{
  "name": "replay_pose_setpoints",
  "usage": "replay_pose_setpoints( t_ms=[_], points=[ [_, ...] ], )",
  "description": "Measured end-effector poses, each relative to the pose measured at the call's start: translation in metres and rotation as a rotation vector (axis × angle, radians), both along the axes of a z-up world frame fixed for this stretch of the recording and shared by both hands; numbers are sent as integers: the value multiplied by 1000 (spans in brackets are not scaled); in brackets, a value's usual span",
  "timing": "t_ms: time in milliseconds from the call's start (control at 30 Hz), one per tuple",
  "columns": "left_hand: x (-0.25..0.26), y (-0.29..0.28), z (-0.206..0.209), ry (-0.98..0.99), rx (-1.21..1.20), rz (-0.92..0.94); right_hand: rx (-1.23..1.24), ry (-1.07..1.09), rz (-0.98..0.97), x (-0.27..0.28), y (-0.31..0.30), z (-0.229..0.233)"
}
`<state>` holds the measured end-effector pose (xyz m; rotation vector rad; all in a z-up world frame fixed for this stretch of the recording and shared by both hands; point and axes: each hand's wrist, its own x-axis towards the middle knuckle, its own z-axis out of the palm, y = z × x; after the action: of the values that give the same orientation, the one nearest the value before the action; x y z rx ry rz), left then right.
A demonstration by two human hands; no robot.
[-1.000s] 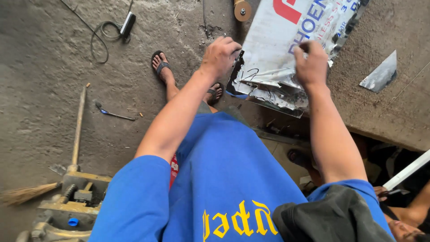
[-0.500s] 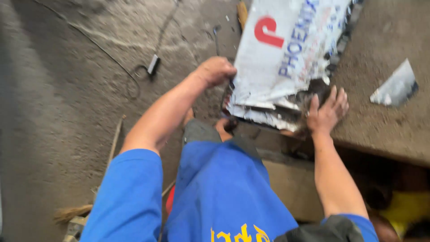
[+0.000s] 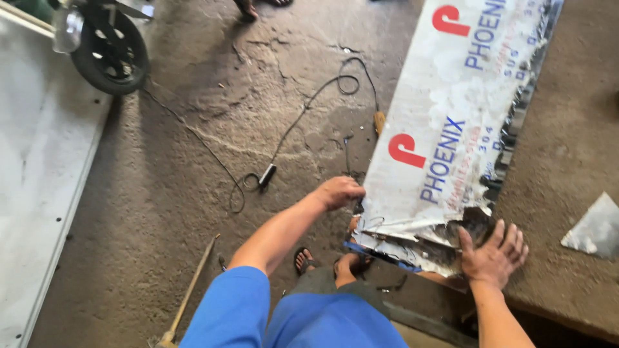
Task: Peeling off the protective plastic film from a stainless steel sheet using hands and a small scraping tool.
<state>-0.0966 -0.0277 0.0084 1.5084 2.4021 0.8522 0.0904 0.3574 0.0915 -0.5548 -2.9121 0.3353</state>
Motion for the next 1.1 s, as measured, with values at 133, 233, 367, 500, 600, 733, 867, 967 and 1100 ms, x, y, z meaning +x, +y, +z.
replay_pose_setpoints(
  t_ms=[133,233,367,500,600,733,867,967,1100],
  points=[
    [-18,1,3,-107,-1,17,121,100,30,-1,3,-15],
    [-25,11,41,-257,-299,-8,124,86,13,4,14,-29],
    [-30,11,62,-283,-319,-22,18,-51,-66,3,16,-37],
    [-23,11,64,-289,-335,-24,-11,-39,-54,4,11,-26],
    [-26,11,57,-239,-308,-47,64,65,-18,5,8,-25],
    [-23,10,23,-178,-190,-133,329,191,19,8,11,-28],
    [-24,5,26,-122,-153,-76,149,145,13,-3,3,-12],
    [-16,3,25,-84,-129,-66,74,98,0,0,1,-6],
    [-17,1,19,-26,-14,-57,15,54,-8,-5,0,1]
  ],
)
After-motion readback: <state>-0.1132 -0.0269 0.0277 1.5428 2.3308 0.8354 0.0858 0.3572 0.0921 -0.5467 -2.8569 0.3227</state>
